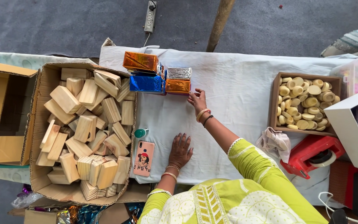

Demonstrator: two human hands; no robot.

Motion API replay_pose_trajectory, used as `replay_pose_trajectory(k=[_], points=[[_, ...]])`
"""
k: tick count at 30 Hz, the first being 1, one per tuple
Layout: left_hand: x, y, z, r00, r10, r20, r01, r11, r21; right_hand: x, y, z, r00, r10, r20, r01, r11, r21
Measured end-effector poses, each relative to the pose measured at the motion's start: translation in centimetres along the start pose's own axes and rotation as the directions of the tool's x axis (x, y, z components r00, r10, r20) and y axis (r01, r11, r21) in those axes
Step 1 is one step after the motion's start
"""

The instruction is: Wrapping wooden blocks in foil and paper packaging.

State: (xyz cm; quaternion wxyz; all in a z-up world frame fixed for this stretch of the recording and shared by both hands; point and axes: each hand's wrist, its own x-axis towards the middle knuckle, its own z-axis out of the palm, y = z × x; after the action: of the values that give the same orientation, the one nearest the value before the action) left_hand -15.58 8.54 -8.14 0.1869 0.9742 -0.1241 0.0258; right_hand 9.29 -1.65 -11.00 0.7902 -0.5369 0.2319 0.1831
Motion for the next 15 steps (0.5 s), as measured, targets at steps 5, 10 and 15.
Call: replay_pose_trajectory(k=[5,10,15], points=[[0.1,-0.1,0.1,1.000,-0.005,0.011,0.005,1.000,0.009,-1.5,-1.4,-2.2,0.963,-0.002,0.268,0.078,0.959,-0.274],[0.0,-0.2,0.3,1.000,0.014,0.013,-0.014,0.999,0.037,-3.1,-5.3,-2.2,0.914,0.126,0.387,0.087,0.868,-0.488],[0.1,-0.2,0.4,1.000,0.006,0.002,-0.006,0.999,0.042,-0.5,-0.9,-5.8,0.941,-0.105,0.321,0.290,0.735,-0.612]])
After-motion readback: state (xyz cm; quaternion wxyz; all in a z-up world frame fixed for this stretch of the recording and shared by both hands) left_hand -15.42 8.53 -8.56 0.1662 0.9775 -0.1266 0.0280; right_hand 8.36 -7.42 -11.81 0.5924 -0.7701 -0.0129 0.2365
